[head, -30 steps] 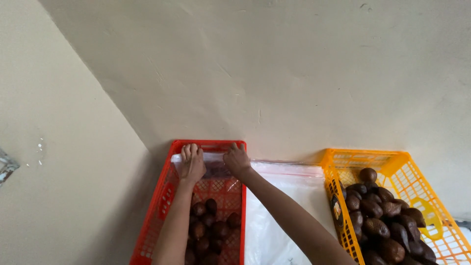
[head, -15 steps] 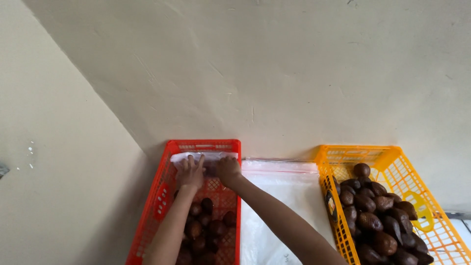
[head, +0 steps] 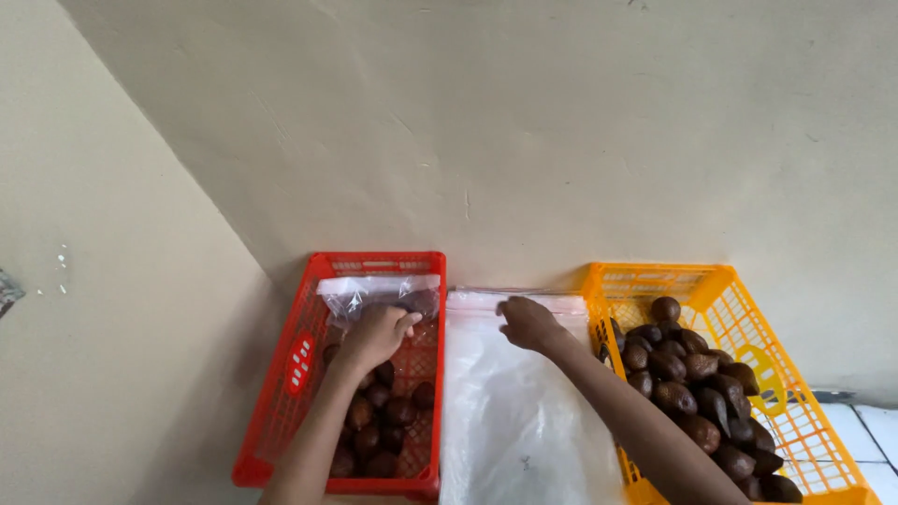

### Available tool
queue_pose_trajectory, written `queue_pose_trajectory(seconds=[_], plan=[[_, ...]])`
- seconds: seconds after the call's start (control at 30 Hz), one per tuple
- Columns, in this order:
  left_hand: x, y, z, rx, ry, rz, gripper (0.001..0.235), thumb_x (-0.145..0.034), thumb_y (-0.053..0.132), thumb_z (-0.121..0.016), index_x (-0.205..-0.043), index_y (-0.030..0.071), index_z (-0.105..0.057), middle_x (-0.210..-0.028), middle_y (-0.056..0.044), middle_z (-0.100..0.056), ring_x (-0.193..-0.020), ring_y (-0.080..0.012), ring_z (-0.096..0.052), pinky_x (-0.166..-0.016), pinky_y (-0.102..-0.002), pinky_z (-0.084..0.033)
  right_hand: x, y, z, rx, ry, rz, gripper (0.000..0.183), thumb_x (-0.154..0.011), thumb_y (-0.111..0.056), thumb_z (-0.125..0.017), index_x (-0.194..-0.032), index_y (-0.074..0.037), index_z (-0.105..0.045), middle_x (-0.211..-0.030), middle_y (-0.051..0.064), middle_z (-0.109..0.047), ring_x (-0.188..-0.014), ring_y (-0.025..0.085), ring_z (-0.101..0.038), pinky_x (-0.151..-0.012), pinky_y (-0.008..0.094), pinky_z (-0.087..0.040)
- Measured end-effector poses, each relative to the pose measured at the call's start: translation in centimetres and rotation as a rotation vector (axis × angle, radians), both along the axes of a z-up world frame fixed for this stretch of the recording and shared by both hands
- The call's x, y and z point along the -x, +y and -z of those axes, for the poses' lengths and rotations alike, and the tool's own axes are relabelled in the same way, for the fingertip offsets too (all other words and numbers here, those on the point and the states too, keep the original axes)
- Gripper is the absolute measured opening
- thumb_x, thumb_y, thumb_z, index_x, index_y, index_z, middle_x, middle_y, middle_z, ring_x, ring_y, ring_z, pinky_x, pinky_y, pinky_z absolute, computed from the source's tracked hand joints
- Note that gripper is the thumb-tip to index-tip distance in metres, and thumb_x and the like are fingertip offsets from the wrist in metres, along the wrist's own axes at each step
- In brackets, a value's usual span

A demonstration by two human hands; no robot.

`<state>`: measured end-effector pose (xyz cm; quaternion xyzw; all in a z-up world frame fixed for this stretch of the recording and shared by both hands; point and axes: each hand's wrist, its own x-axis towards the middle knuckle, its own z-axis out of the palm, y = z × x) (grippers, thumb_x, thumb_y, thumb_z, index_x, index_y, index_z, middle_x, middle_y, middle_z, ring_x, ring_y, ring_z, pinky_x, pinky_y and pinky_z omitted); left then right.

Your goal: The person places dark brown fruits from two plastic baskets into a clear zip-top bag, seals it, and sets it aside. They repeat this process with a second bag, filling and sealing it before placing it in the red basket.

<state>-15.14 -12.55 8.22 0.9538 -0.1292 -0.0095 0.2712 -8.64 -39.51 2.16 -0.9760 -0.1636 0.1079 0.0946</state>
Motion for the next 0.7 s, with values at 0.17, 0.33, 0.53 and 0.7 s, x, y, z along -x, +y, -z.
queue_pose_trajectory(seconds=[0.17,0.33,0.53,0.7], plan=[[2.2,-6.4,-0.1,0.034,-0.090,0.153,0.032,-0.100,0.030,-0.044,-0.089,0.009,-0.065,-0.084,-0.014,-0.068,-0.090,-0.0344,-0.066,-0.082,-0.043,-0.050,-0.5,-6.1,11.6,0.217,0.127,0.006,0.052,-0.074,-0.023,-0.080,-0.119,-0.005,-0.059,-0.119,0.023,-0.055,-0.101,0.040,-0.065,-0.076,0.051,-0.056],[2.7,-12.5,0.1,0.137,0.068,0.317,0.030,-0.102,0.016,-0.035,-0.129,0.009,-0.045,-0.105,-0.019,-0.058,-0.099,-0.0357,-0.062,-0.080,-0.042,-0.052,2.4,-6.6,11.6,0.217,0.099,-0.028,0.066,-0.073,-0.027,-0.083,-0.125,-0.004,-0.050,-0.124,0.024,-0.047,-0.111,0.046,-0.058,-0.079,0.056,-0.054],[0.1,-14.2,6.4,0.056,0.184,0.320,0.037,-0.099,0.026,-0.046,-0.129,0.006,-0.046,-0.113,-0.017,-0.052,-0.107,-0.0329,-0.059,-0.079,-0.040,-0.054,3.4,-6.7,10.1,0.206,0.079,0.018,0.063,-0.076,-0.025,-0.081,-0.128,-0.010,-0.050,-0.124,0.018,-0.049,-0.112,0.037,-0.058,-0.080,0.052,-0.056],[-0.9,-13.1,9.2,-0.039,0.188,0.266,0.033,-0.096,0.024,-0.052,-0.122,0.003,-0.050,-0.113,-0.017,-0.049,-0.111,-0.0358,-0.056,-0.085,-0.048,-0.054,3.6,-6.5,9.0,0.049,0.110,0.077,0.067,-0.068,-0.017,-0.086,-0.126,-0.011,-0.052,-0.118,0.018,-0.053,-0.107,0.037,-0.062,-0.084,0.048,-0.055]])
